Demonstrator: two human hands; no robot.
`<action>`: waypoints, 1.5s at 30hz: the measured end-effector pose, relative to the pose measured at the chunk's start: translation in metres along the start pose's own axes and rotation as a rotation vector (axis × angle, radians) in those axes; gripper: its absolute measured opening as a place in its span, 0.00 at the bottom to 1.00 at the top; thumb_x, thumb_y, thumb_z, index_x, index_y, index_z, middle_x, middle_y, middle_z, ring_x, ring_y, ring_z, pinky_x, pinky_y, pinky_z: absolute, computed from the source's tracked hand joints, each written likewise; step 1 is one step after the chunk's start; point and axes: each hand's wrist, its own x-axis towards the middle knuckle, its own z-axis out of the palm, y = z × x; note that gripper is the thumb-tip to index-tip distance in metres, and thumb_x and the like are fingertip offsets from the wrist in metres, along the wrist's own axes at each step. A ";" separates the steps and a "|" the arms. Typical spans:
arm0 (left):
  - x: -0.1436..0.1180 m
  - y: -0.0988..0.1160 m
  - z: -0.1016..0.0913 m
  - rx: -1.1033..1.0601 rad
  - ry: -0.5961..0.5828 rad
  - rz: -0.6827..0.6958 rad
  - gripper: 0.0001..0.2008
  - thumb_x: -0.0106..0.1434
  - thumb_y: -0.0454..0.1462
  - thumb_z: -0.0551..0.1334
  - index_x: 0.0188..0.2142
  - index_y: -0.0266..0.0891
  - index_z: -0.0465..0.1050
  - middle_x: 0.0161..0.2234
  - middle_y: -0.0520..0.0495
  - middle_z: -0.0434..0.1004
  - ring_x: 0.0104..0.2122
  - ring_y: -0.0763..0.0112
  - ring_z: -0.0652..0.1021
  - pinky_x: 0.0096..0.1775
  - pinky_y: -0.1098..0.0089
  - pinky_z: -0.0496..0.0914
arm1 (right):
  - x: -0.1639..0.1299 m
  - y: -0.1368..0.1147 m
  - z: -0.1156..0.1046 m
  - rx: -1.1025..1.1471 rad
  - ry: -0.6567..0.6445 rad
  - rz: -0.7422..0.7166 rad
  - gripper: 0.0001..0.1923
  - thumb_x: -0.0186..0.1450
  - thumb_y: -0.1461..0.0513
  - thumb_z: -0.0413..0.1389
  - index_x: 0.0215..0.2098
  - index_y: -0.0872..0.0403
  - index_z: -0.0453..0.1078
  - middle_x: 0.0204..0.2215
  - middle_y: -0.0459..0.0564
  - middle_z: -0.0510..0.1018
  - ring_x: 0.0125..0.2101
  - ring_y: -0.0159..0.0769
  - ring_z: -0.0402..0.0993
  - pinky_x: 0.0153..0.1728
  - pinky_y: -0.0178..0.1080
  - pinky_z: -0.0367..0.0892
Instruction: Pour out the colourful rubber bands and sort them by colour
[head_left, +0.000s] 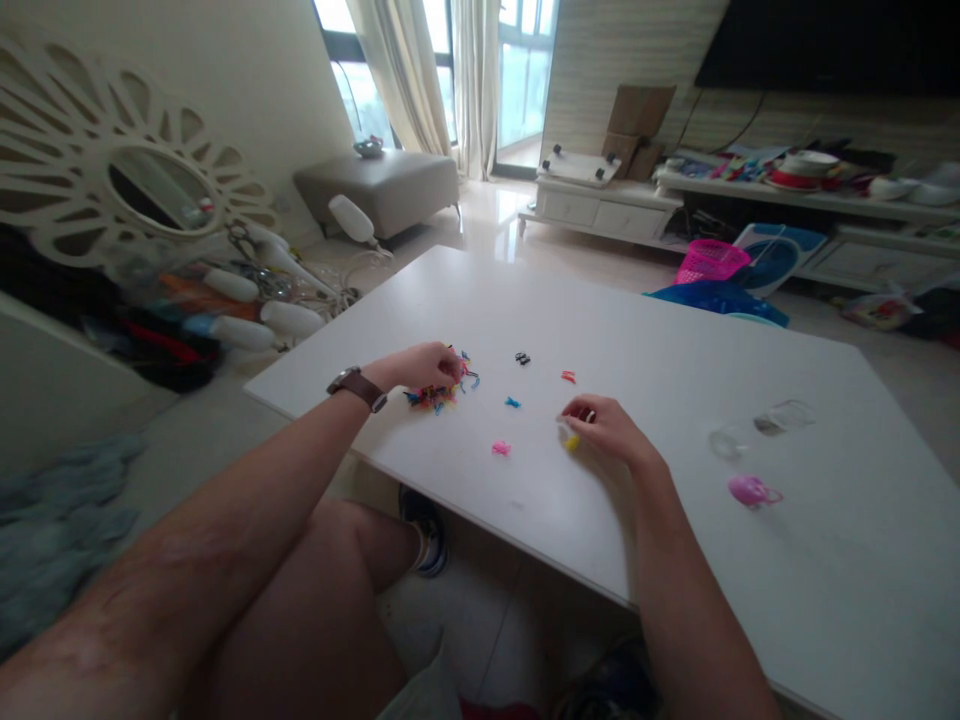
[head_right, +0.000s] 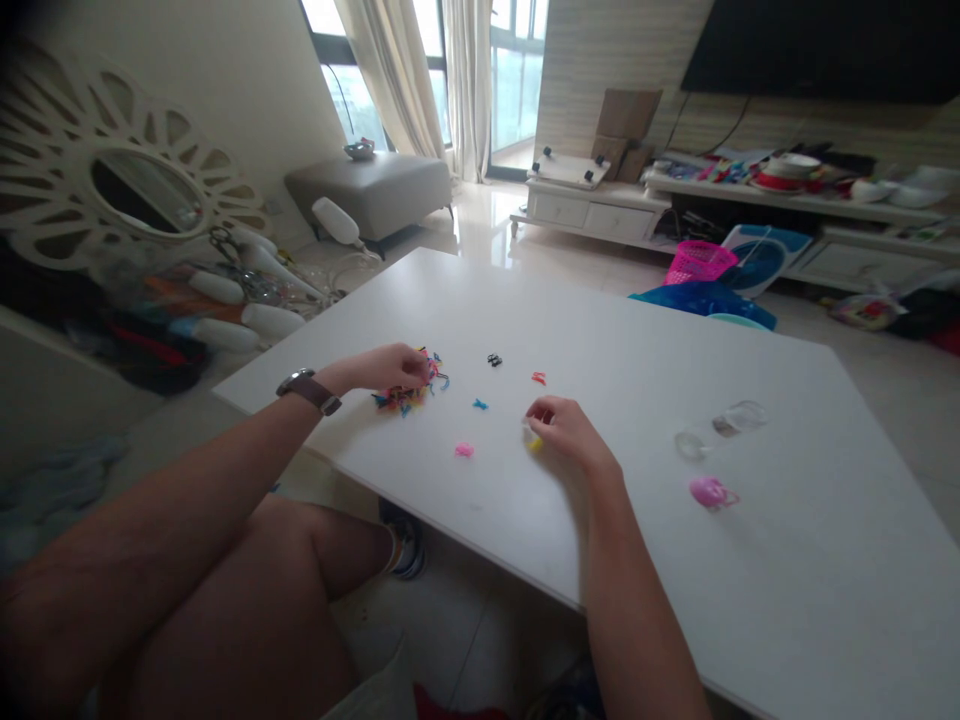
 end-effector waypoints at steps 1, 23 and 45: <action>0.000 0.005 0.001 -0.058 0.016 0.017 0.08 0.52 0.36 0.61 0.31 0.36 0.77 0.25 0.51 0.76 0.26 0.73 0.71 0.29 0.73 0.63 | 0.000 -0.001 0.001 -0.002 0.013 -0.011 0.09 0.61 0.60 0.56 0.33 0.55 0.77 0.27 0.48 0.78 0.27 0.33 0.72 0.31 0.34 0.65; 0.024 0.093 0.056 -0.865 -0.019 0.132 0.10 0.54 0.37 0.71 0.33 0.31 0.78 0.28 0.43 0.81 0.28 0.75 0.77 0.34 0.72 0.70 | 0.000 -0.044 0.038 0.206 0.409 -0.252 0.08 0.64 0.56 0.59 0.33 0.52 0.76 0.29 0.48 0.81 0.29 0.35 0.76 0.36 0.38 0.72; 0.009 0.044 0.014 -0.493 0.258 -0.043 0.09 0.57 0.38 0.65 0.35 0.33 0.76 0.30 0.45 0.80 0.29 0.72 0.78 0.33 0.72 0.71 | 0.052 0.050 0.024 -0.016 0.656 0.158 0.16 0.61 0.52 0.58 0.34 0.56 0.80 0.31 0.53 0.80 0.30 0.37 0.74 0.36 0.39 0.68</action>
